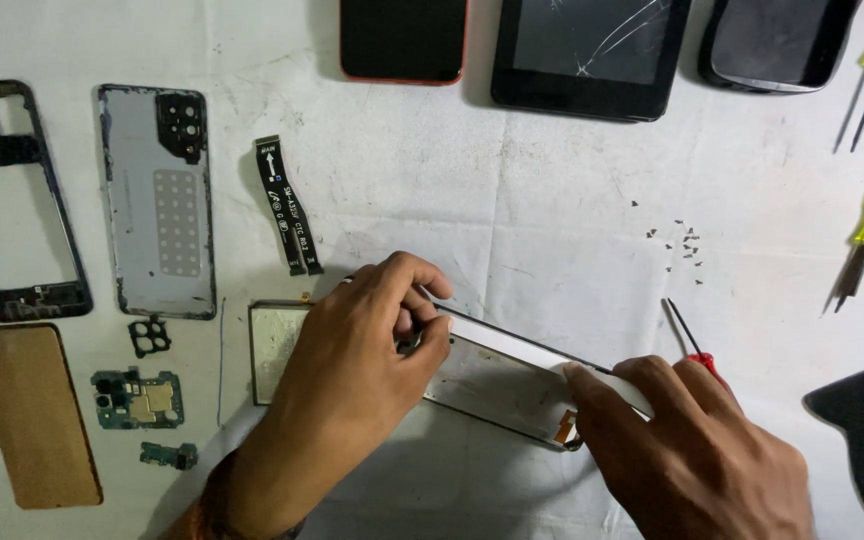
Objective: Preparing a smartphone chassis for motherboard reinstallation by applying adhesive tape and cleaning the frame with a toothbrush.
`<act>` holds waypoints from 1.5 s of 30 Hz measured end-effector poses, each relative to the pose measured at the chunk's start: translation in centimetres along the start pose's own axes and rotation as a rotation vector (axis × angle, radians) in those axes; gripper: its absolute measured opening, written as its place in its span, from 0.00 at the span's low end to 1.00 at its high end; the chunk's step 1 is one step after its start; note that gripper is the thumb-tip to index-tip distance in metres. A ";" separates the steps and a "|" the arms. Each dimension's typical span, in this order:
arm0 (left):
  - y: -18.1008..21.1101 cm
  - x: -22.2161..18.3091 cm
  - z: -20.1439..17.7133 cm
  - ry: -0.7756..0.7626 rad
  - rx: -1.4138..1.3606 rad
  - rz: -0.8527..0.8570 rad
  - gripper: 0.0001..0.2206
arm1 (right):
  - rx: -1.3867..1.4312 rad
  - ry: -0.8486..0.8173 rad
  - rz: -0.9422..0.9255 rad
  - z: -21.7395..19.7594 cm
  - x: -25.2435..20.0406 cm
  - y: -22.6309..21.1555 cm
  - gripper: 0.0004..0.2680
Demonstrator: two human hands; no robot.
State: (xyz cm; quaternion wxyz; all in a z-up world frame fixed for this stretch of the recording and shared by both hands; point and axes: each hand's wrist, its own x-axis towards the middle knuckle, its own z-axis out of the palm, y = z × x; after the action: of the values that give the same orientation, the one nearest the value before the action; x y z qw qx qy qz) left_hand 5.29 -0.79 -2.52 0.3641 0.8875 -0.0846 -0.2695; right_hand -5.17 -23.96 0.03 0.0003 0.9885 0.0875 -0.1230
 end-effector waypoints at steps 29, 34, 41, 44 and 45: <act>-0.1 -0.1 0.3 0.021 0.009 0.013 0.07 | -0.057 0.153 -0.042 -0.1 0.4 -0.6 0.13; 0.1 0.0 0.2 -0.022 0.021 -0.045 0.06 | -0.055 0.112 -0.019 -0.3 0.4 -0.8 0.14; -0.5 0.0 1.0 0.063 0.063 0.095 0.08 | -0.078 0.157 -0.027 -0.3 0.5 -1.0 0.13; -0.5 0.0 1.2 0.069 0.091 0.100 0.09 | -0.083 0.167 -0.037 -0.3 0.5 -1.0 0.14; -0.5 0.0 1.2 0.068 0.099 0.100 0.09 | -0.091 0.182 -0.042 -0.2 0.5 -1.0 0.14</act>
State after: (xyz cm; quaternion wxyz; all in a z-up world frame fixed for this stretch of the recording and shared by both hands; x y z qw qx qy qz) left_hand 4.59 -1.14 -3.55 0.3356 0.9077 -0.1295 -0.2159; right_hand -4.79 -22.83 0.16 0.0346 0.9926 0.1133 -0.0284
